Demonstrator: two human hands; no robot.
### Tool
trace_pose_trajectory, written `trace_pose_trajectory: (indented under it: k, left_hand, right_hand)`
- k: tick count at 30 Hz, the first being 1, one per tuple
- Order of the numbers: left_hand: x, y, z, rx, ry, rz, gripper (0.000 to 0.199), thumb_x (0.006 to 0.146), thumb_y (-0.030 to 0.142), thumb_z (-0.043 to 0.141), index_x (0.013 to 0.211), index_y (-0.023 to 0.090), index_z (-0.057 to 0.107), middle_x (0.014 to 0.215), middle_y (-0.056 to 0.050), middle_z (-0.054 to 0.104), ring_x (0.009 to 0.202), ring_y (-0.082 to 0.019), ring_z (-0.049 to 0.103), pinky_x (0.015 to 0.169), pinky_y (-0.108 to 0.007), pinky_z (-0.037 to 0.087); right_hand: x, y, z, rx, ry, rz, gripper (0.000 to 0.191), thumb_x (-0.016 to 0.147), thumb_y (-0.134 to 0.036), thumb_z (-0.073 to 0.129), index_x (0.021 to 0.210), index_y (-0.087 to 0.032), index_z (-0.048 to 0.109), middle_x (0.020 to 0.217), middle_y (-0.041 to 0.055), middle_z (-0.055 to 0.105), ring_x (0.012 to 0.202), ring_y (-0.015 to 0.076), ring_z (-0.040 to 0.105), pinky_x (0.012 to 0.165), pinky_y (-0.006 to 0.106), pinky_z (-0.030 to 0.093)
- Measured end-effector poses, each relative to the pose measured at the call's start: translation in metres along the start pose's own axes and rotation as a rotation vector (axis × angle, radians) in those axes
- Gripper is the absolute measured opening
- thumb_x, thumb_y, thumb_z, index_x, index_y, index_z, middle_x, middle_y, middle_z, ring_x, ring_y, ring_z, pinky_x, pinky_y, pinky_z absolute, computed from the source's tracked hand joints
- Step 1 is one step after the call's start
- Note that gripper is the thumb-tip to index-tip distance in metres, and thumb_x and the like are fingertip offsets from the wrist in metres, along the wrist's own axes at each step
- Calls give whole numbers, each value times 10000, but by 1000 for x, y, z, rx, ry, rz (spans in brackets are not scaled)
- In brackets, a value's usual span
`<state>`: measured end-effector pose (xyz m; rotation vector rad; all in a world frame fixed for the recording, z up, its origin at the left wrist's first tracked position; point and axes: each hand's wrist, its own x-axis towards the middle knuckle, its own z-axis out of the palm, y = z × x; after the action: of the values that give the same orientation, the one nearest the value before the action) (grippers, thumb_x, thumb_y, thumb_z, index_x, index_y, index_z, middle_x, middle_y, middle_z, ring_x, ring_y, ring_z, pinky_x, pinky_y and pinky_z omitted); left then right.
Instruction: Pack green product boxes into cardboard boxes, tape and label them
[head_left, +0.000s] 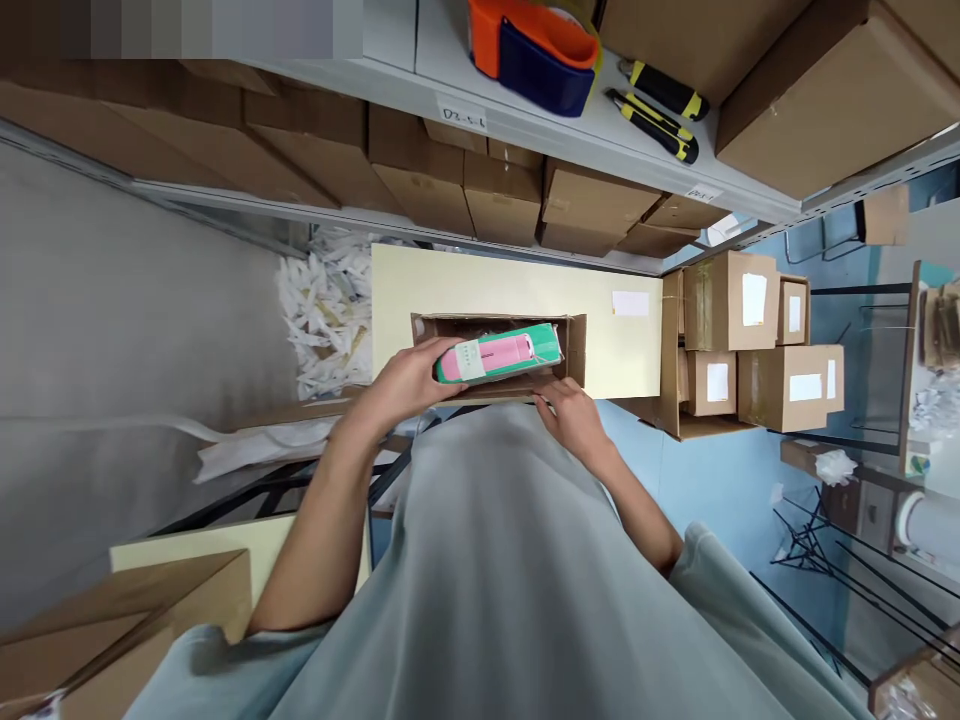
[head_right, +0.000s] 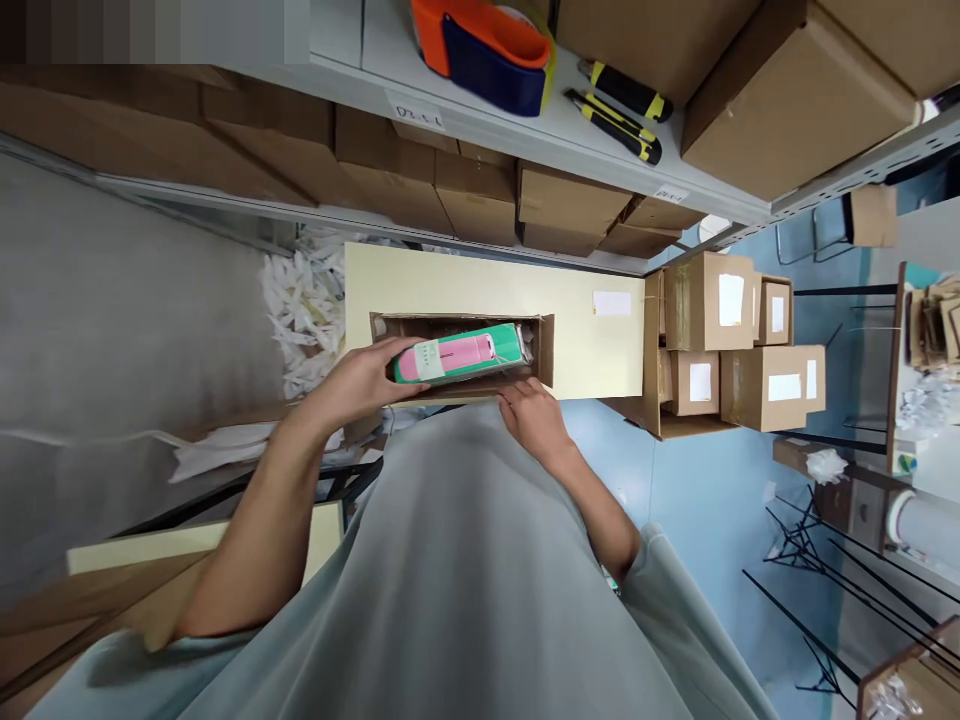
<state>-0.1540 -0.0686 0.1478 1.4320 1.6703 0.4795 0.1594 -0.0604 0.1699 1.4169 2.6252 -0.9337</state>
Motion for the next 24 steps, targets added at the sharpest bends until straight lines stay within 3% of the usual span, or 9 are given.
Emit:
trace_pose_trajectory:
  k: [4,9,14,18,21,24]
  left_hand:
    - [18,-16,20,209,-56,11,654,777,211,786,1429,232,739,1425,-128,801,1317,-381,768,1141,-432,620]
    - [58,-20,44,319,-135,8,616,791,105,703,1404,166,703,1427,-210,767,1344,-401,755,1141,-431,605]
    - [91,-21,65,400,-287,-145,745,715,74,758,1453,98,663,1528,-297,709,1463,-435,699,1222,-467,569]
    - [94,-25,68,409,-344,-205,895,647,106,830,1521,137,638,1602,-271,681,1529,-415,661,1243,-429,557]
    - [74,-23,62,362,-248,-150,877,713,128,818,1568,152,623,1625,-254,669,1528,-409,659,1260,-446,546]
    - [35,-13,53,224,12,-27,620,901,177,718,1519,205,679,1551,-189,712,1463,-385,689,1281,-488,529]
  right_hand:
    - [7,4,-2,50,17,2,278,1216,-278,566,1230,-224,838,1164,104,853,1157,297,716,1032,423,623]
    - [17,4,-3,10,1,-22,291,1219,-297,560,1232,-217,840,1181,118,851,1156,304,706,1039,431,626]
    - [17,3,-2,24,22,-46,267,1212,-294,582,1196,-246,845,1171,110,843,1171,291,709,1073,426,625]
    - [15,5,-1,50,34,-47,256,1209,-286,593,1200,-243,845,1151,106,840,1155,280,724,1070,412,623]
    - [10,9,-3,90,50,-38,257,1206,-276,586,1215,-246,841,1172,99,846,1138,273,741,1056,404,620]
    - [4,18,-8,130,142,37,265,1202,-287,570,1193,-252,832,1172,92,842,1097,267,755,1002,387,612]
